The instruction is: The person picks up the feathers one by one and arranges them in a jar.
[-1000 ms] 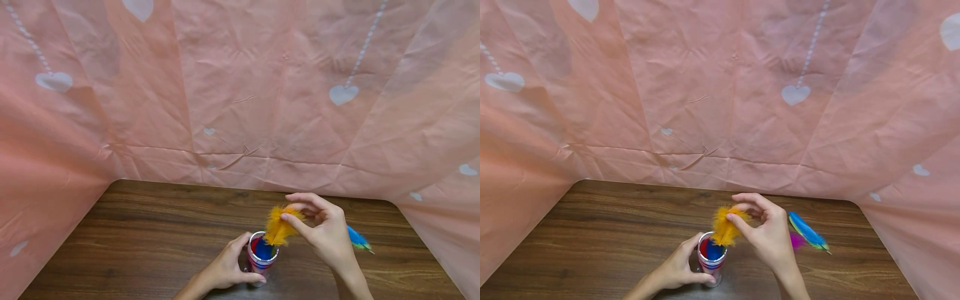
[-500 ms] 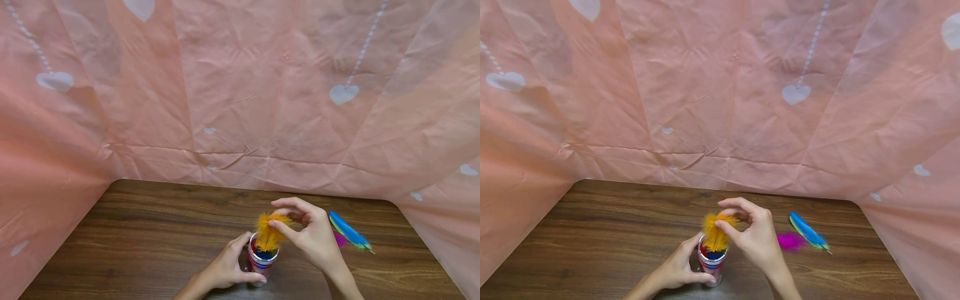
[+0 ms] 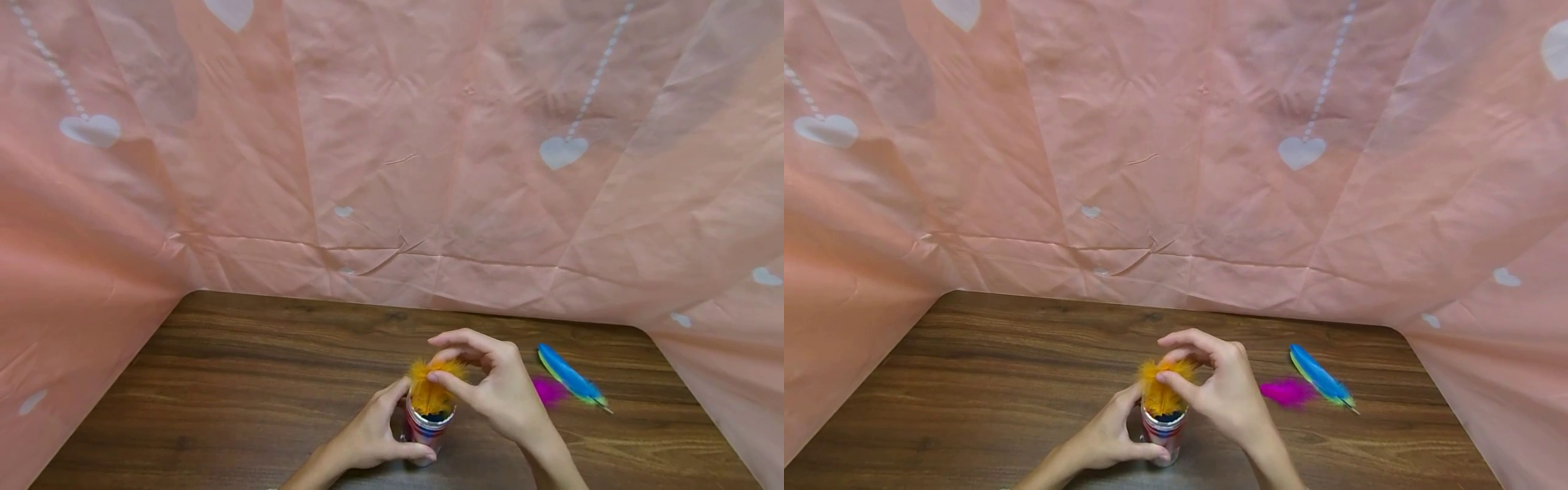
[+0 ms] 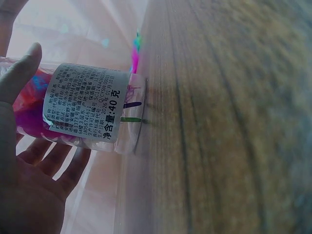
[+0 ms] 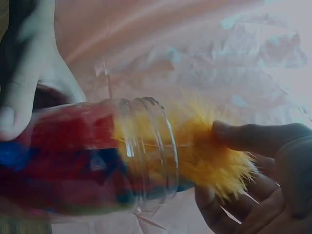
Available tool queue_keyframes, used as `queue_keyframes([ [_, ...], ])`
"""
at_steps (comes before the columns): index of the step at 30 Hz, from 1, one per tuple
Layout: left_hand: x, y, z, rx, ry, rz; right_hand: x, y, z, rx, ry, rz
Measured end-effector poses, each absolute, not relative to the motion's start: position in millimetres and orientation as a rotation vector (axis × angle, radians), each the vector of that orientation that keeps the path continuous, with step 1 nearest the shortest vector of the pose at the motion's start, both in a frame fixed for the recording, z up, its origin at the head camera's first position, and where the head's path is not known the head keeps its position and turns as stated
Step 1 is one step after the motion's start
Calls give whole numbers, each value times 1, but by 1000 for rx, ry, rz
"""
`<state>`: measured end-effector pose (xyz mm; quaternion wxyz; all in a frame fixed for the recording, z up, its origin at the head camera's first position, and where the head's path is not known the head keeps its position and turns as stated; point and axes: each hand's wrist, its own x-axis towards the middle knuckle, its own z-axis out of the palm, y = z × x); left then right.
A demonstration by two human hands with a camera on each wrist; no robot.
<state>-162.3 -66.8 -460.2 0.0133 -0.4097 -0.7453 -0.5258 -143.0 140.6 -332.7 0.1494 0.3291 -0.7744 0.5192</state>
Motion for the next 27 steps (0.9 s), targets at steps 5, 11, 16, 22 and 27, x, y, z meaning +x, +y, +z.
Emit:
queue_keyframes([
  [5, -163, -67, -458, -1291, -2314, -1645, -141, 144, -329, 1005, -2298, 1454],
  [11, -164, -67, -459, -1313, -2297, -1608, -142, 148, -328, 1034, -2313, 1451],
  [16, -164, -66, -458, -1321, -2288, -1616, -143, 149, -327, 1037, -2303, 1439],
  [22, -164, -66, -457, -1305, -2313, -1658, -145, 152, -326, 988, -2264, 1449],
  [27, -165, -67, -457, -1319, -2309, -1643, -148, 154, -325, 945, -2233, 1469],
])
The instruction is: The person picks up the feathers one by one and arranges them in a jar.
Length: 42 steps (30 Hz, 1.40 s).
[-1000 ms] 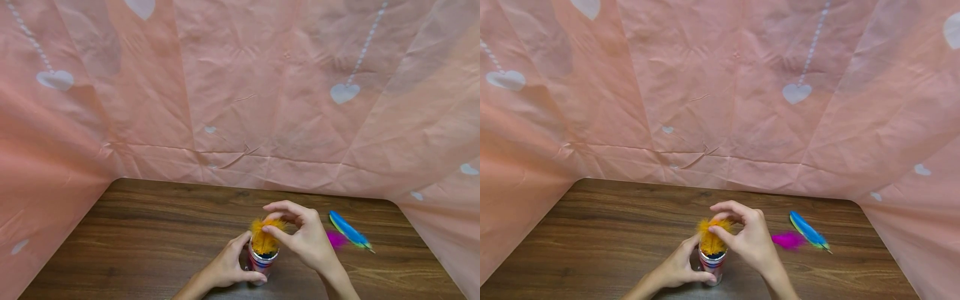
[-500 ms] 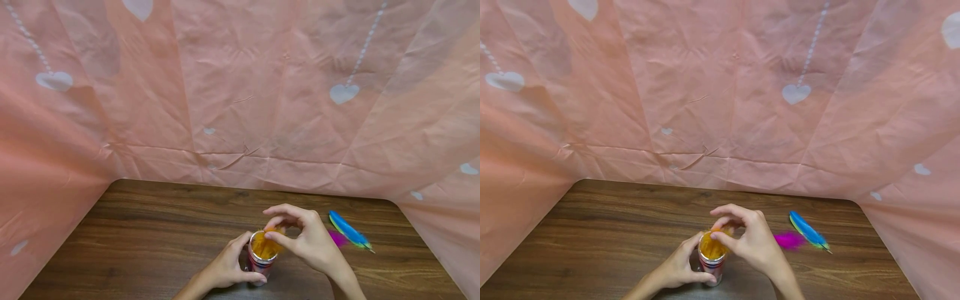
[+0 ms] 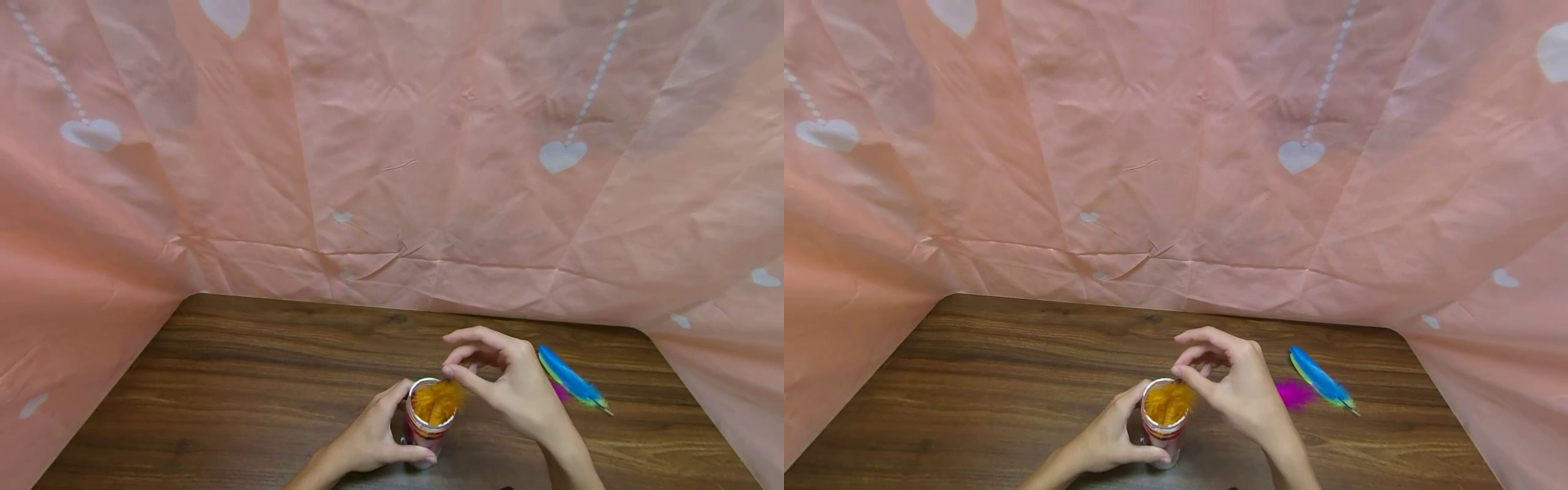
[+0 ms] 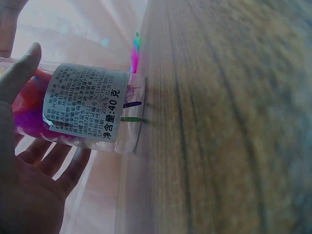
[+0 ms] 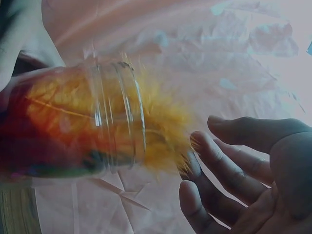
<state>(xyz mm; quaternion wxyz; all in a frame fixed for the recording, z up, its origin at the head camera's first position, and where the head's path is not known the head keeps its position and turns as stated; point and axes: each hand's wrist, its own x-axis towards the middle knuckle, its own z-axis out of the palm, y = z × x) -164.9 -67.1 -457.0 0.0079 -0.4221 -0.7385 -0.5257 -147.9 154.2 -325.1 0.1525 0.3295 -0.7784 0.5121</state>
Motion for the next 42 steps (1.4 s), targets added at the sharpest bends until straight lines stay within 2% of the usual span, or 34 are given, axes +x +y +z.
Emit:
queue_keyframes([
  [42, -162, -63, -455, -1284, -2308, -1643, -154, 174, -320, 774, -2201, 1462],
])
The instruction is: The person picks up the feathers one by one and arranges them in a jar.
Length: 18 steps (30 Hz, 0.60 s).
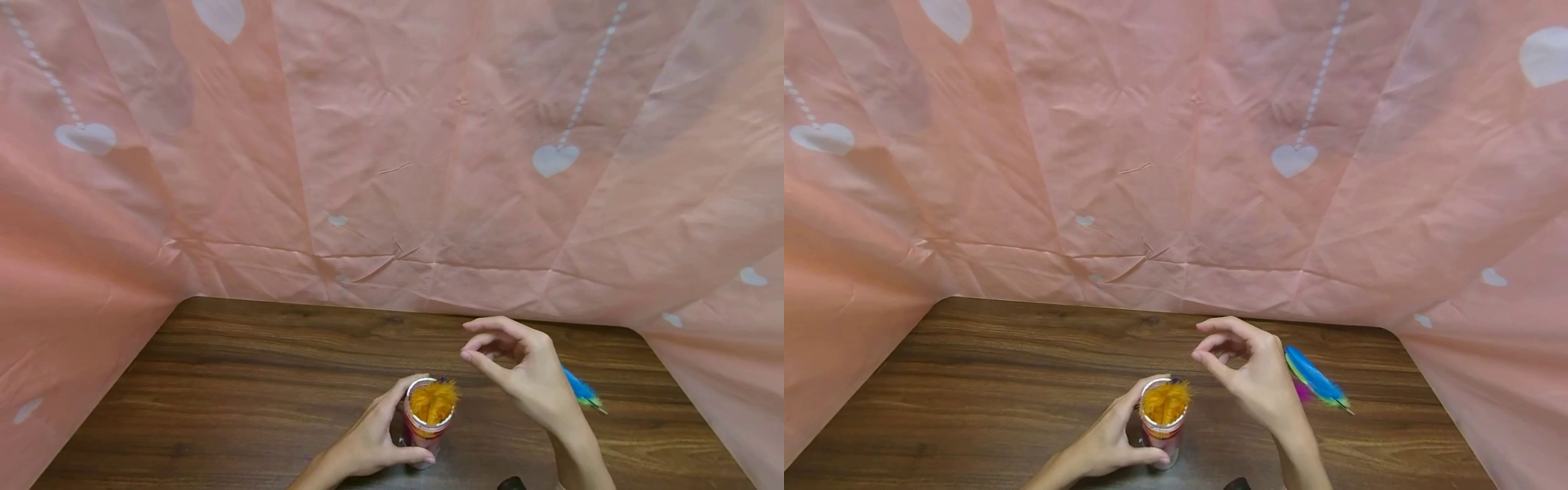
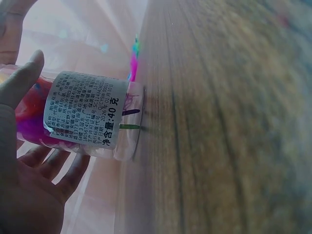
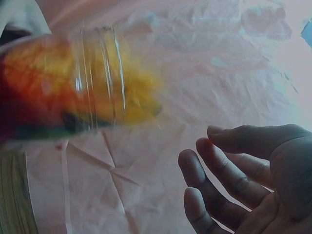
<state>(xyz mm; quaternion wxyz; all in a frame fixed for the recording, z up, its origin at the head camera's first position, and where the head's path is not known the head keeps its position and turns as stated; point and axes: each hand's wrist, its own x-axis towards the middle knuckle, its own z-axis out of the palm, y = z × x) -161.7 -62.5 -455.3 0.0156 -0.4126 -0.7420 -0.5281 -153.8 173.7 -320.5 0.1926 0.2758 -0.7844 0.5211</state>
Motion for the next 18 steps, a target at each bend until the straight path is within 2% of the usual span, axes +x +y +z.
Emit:
queue_keyframes([
  [12, -163, -65, -456, -1288, -2304, -1618, -163, 203, -321, 518, -2240, 1436],
  [18, -163, -64, -456, -1321, -2278, -1603, -163, 210, -320, 475, -2268, 1418],
])
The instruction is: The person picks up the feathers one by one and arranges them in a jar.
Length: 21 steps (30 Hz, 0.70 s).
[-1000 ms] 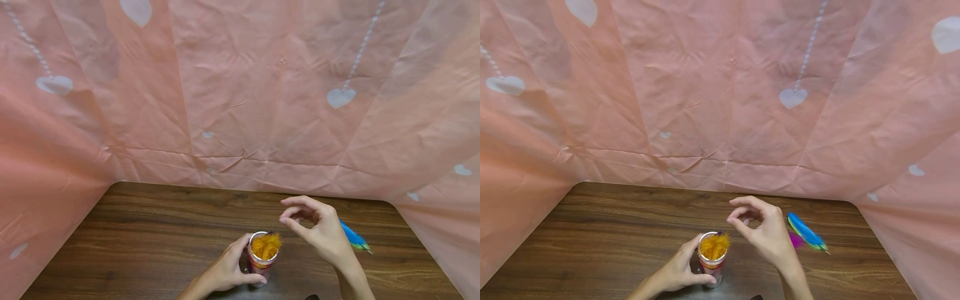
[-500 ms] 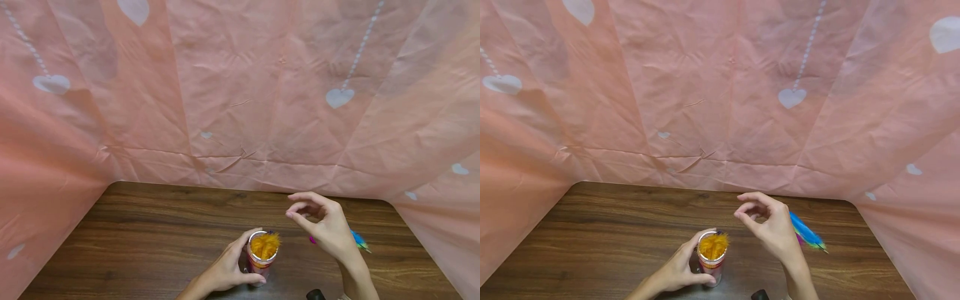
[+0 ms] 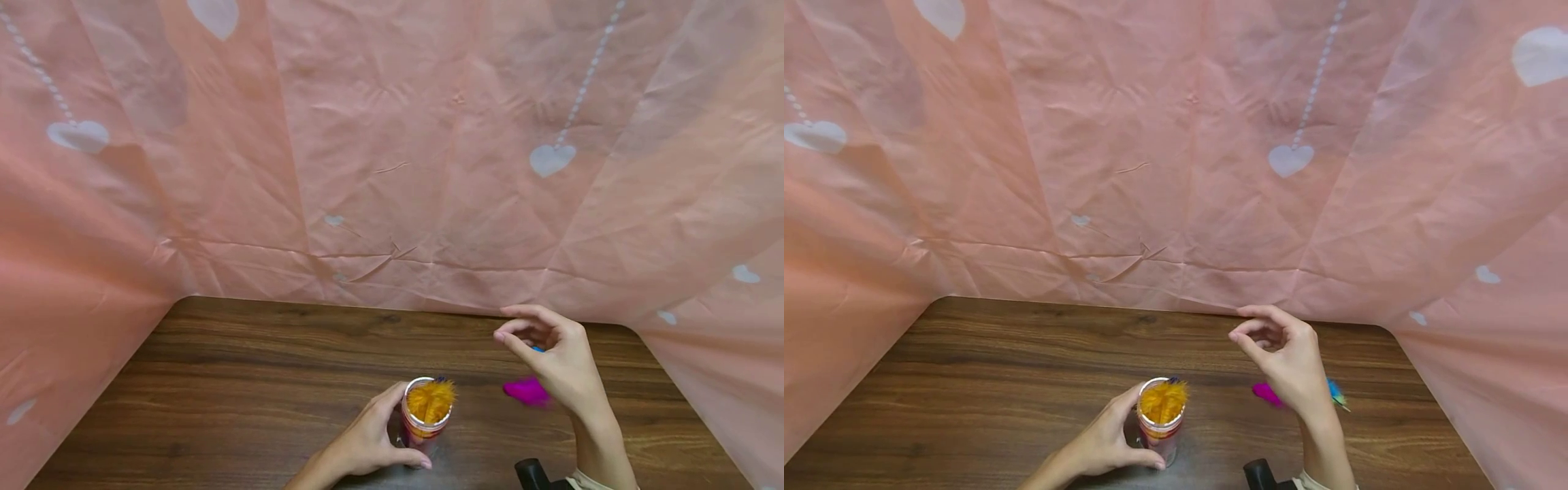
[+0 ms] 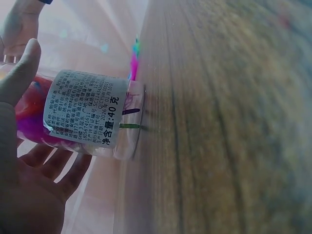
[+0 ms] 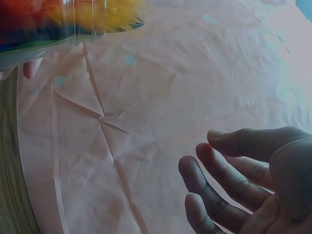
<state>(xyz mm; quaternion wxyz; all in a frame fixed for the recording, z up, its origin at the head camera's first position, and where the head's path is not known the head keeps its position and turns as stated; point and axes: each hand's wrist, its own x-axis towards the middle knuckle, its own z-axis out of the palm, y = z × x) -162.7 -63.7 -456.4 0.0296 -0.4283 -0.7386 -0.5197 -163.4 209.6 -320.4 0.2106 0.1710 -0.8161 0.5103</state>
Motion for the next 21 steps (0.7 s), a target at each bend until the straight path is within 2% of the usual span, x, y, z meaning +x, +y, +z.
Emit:
queue_keyframes([
  [10, -158, -63, -451, -1178, -2254, -1708, -167, 233, -325, 367, -2291, 1319],
  [14, -156, -61, -448, -1118, -2167, -1889, -171, 251, -333, 303, -2319, 1301],
  [21, -157, -60, -449, -1150, -1959, -2098, -179, 274, -345, 192, -2350, 1338],
])
